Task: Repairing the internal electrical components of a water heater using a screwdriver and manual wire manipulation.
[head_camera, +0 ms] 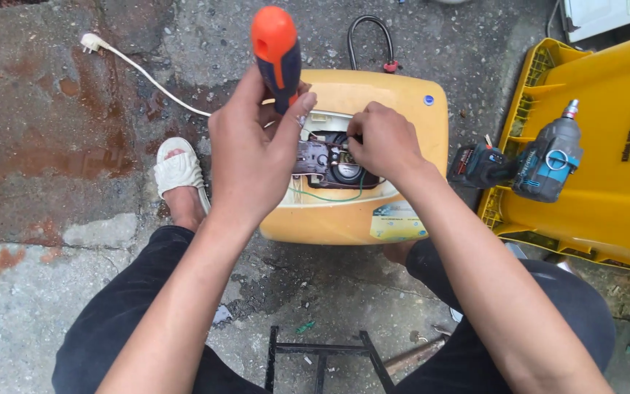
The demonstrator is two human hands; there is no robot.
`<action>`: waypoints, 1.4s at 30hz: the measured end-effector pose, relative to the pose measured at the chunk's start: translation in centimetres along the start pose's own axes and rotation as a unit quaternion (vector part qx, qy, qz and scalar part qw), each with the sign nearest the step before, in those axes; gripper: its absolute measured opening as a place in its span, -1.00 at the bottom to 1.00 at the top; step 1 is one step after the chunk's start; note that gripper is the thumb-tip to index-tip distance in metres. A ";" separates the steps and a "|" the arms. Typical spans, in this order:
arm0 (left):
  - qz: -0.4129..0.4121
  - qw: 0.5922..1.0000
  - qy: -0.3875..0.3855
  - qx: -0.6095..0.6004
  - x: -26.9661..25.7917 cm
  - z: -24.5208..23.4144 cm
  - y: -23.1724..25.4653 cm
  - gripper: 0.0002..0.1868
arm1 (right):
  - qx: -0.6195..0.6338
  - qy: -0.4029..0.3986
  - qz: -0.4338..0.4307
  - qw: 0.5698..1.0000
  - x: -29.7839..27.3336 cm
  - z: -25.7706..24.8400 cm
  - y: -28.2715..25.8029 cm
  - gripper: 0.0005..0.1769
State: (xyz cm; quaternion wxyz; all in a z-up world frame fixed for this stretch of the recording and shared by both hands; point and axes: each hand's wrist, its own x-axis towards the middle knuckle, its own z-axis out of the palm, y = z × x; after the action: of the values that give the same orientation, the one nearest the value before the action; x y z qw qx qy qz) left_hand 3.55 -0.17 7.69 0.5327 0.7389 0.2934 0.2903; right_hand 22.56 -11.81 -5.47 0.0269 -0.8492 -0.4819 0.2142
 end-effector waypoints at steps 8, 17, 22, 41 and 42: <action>0.013 0.999 0.011 0.034 -0.5 -0.7 -0.4 -0.81 | -0.046 -0.011 0.020 0.999 -0.9 1.2 -0.7 -0.73; 0.009 0.999 0.006 0.038 -0.9 -0.7 -0.8 -0.81 | -0.083 0.087 -0.047 0.992 -0.5 4.5 1.0 -0.69; -0.005 0.999 0.007 0.046 -1.1 -0.5 -0.6 -0.78 | -0.082 0.054 0.048 0.994 -0.1 3.5 -0.3 -0.73; -0.004 1.000 0.018 0.022 -1.2 -1.3 -0.3 -0.79 | -0.246 -0.143 -0.171 0.943 3.7 -1.6 2.8 -0.81; -0.004 1.000 0.019 0.022 -1.1 -1.3 -0.3 -0.79 | -0.246 -0.143 -0.172 0.943 3.9 -1.6 3.1 -0.81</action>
State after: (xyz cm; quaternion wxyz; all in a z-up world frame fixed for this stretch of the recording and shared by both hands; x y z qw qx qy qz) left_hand 1.85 -0.08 7.59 0.5115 0.7436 0.3129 0.2958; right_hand 27.45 -9.98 -6.12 -0.2156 -0.6940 -0.6572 0.1999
